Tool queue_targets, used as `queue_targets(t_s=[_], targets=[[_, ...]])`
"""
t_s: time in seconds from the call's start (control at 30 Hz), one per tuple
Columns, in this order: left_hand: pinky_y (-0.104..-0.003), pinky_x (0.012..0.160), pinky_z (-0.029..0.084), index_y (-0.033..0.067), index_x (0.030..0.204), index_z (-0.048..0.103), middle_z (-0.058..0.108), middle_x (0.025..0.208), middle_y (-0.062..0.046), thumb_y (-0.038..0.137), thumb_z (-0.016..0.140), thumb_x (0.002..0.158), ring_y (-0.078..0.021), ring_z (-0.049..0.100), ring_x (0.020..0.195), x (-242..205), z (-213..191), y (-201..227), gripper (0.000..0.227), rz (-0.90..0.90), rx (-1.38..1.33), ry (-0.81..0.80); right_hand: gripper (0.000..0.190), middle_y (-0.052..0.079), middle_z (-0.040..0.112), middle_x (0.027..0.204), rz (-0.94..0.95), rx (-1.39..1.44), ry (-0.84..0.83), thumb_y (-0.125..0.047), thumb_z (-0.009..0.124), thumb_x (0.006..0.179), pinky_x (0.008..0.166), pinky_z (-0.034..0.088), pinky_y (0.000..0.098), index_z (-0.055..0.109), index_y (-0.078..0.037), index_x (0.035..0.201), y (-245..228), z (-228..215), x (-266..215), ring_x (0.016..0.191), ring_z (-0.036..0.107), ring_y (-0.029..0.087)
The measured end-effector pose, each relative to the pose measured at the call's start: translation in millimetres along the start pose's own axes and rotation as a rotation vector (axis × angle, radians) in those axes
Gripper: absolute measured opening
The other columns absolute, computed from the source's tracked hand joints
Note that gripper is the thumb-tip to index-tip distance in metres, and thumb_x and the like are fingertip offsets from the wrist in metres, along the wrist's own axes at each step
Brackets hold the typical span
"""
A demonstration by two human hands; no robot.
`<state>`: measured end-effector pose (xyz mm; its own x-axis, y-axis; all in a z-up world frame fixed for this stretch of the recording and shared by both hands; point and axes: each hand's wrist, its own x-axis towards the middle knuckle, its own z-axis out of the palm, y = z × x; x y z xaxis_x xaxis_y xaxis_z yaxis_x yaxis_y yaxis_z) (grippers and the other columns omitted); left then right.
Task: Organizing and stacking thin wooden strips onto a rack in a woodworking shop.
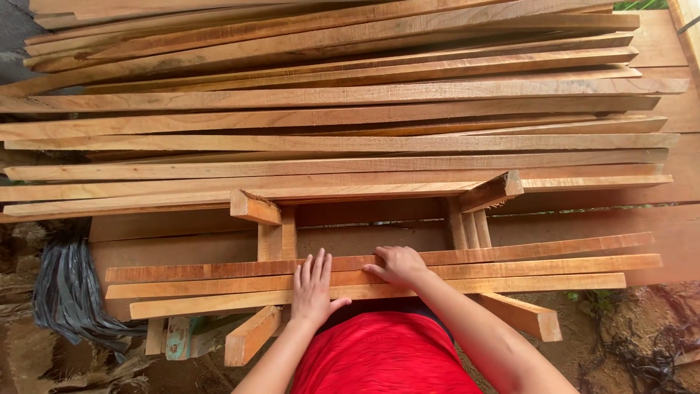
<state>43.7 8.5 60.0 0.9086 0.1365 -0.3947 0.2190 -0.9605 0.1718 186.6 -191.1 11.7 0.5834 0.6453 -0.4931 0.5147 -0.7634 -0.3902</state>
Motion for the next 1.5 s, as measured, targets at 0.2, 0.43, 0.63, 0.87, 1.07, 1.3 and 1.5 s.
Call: queue_targets(t_s=[0.2,0.43,0.63,0.87,1.07,1.3,1.5], targets=[[-0.048,0.122,0.022,0.0092,0.157,0.026,0.031,0.161,-0.004,0.063,0.088,0.067,-0.0260,0.023,0.152,13.5,-4.7,6.6,0.122,-0.138,-0.035,-0.225,0.102,0.019,0.073,0.111,0.217,-0.148,-0.310,-0.097,0.054,0.072,0.094,0.057,0.0420,0.077,-0.005,0.108,-13.2,-40.2,15.0,0.108,0.070,0.033],[-0.051,0.118,0.023,0.0089,0.144,0.045,0.044,0.151,-0.005,0.066,0.080,0.076,-0.0252,0.032,0.144,40.3,-34.6,13.8,0.095,-0.232,-0.156,-0.252,0.079,0.016,0.076,0.103,0.193,0.020,-0.207,-0.088,0.055,0.077,0.088,0.056,0.0448,0.078,-0.018,0.106,-2.0,-37.2,15.1,0.101,0.071,0.034],[-0.046,0.115,0.035,0.0169,0.119,0.069,0.068,0.124,-0.003,0.053,0.068,0.088,-0.0225,0.061,0.123,120.5,-14.8,19.7,0.048,-0.249,-0.527,-0.065,0.032,0.010,0.074,0.089,-0.044,0.458,0.579,-0.041,0.074,0.089,0.077,0.056,0.0410,0.074,-0.009,0.089,22.5,-89.6,55.7,0.086,0.071,0.030],[-0.051,0.116,0.029,0.0044,0.136,0.056,0.057,0.143,-0.014,0.050,0.066,0.091,-0.0351,0.046,0.138,243.9,-88.3,-22.4,0.065,0.053,-0.281,0.485,0.046,0.010,0.067,0.122,-0.055,-0.014,0.915,-0.042,0.073,0.089,0.101,0.041,0.0450,0.067,-0.007,0.118,58.4,-170.6,118.5,0.119,0.059,0.031],[-0.057,0.119,0.017,0.0131,0.143,0.053,0.051,0.150,-0.006,0.063,0.056,0.090,-0.0281,0.037,0.143,251.9,-123.3,-35.9,0.073,-0.138,-0.048,0.282,0.049,0.004,0.067,0.124,0.100,-0.020,0.701,-0.051,0.069,0.092,0.110,0.035,0.0458,0.067,-0.013,0.122,70.4,-168.6,133.2,0.124,0.058,0.025],[-0.052,0.124,0.018,0.0130,0.149,0.048,0.049,0.155,-0.008,0.052,0.070,0.088,-0.0250,0.039,0.144,306.0,-133.5,-63.0,0.076,-0.149,-0.103,0.328,0.077,0.013,0.052,0.147,0.052,-0.224,0.863,-0.057,0.070,0.084,0.117,0.026,0.0538,0.051,-0.011,0.143,81.8,-215.3,177.0,0.141,0.043,0.035],[-0.058,0.122,0.010,0.0098,0.154,0.038,0.045,0.154,-0.011,0.056,0.085,0.066,-0.0326,0.039,0.145,327.2,-214.2,-68.6,0.110,-0.110,0.190,0.151,0.105,0.010,0.047,0.148,0.217,-0.367,0.231,-0.072,0.072,0.077,0.119,0.019,0.0597,0.034,-0.018,0.158,68.4,-290.4,192.8,0.137,0.040,0.029]])
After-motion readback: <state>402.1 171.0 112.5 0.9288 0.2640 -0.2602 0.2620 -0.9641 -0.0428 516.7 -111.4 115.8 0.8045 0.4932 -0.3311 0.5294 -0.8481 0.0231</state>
